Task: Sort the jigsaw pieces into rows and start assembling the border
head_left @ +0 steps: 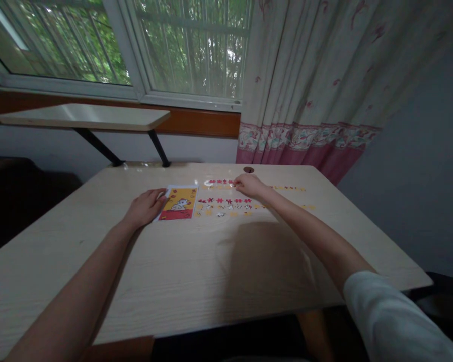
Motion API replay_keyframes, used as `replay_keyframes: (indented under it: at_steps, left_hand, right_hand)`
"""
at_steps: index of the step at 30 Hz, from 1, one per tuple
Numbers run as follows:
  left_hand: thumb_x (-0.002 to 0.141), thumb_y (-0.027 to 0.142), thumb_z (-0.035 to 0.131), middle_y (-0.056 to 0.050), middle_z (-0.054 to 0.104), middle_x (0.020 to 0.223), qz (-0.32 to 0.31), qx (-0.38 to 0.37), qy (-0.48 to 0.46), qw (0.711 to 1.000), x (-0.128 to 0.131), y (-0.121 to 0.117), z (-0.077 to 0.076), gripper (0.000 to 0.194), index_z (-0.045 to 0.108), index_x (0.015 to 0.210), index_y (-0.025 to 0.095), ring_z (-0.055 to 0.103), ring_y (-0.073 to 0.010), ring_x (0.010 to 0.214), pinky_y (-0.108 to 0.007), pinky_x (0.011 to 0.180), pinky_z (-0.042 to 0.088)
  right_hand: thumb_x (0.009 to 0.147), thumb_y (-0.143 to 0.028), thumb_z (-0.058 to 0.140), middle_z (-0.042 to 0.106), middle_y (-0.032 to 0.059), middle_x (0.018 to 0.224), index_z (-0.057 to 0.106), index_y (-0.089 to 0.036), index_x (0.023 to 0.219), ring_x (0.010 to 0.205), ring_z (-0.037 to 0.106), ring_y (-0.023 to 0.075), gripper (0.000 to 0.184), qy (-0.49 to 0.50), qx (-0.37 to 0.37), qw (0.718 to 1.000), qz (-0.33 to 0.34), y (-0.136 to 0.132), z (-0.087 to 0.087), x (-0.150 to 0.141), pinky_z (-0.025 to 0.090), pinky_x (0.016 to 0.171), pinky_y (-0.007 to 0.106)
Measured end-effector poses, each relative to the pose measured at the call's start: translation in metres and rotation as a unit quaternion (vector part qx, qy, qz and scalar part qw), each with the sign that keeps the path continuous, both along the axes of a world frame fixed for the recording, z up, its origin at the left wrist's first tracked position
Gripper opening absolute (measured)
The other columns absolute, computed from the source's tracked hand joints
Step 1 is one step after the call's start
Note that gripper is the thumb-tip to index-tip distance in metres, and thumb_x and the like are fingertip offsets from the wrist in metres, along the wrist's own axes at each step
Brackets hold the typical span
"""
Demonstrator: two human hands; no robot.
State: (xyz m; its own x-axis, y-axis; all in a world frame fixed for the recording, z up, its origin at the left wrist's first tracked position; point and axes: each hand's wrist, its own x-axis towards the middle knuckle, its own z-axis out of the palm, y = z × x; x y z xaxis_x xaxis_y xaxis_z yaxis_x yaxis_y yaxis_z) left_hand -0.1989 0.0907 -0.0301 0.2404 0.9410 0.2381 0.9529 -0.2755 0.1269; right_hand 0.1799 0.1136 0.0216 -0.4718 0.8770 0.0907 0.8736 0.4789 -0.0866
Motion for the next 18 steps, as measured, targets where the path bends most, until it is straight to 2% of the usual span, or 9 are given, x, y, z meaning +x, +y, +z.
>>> replay_keyframes:
  at_steps: [4,11,18]
  left_hand:
    - [0.088,0.046,0.022,-0.013,0.053,0.122,0.0,-0.003,0.008,1.0,0.001,-0.001,0.001,0.054,0.047,0.124,0.015,0.05,-0.0264,0.111,-0.039,0.092,0.039]
    - [0.088,0.048,0.023,-0.014,0.052,0.124,0.008,-0.009,-0.001,1.0,0.005,-0.003,0.003,0.055,0.047,0.124,0.014,0.049,-0.0281,0.113,-0.041,0.092,0.039]
    - [0.088,0.047,0.022,-0.014,0.052,0.124,0.007,-0.013,-0.012,1.0,0.006,-0.005,0.004,0.056,0.046,0.125,0.013,0.048,-0.0278,0.114,-0.04,0.094,0.038]
  right_hand:
    - [0.079,-0.021,0.052,0.066,0.0093,0.103,0.067,-0.017,0.098,0.097,0.058,0.0219,0.024,-0.023,-0.015,1.0,-0.015,0.01,-0.001,-0.006,0.041,0.079,0.028]
    - [0.072,-0.016,0.056,0.069,0.0068,0.092,0.069,-0.017,0.089,0.085,0.061,0.0183,0.021,-0.064,-0.067,0.996,-0.016,0.03,-0.002,-0.01,0.041,0.071,0.023]
    - [0.068,-0.013,0.059,0.067,0.01,0.088,0.067,-0.014,0.084,0.081,0.059,0.0185,0.017,-0.066,-0.083,0.994,0.005,0.033,0.0,-0.012,0.039,0.07,0.024]
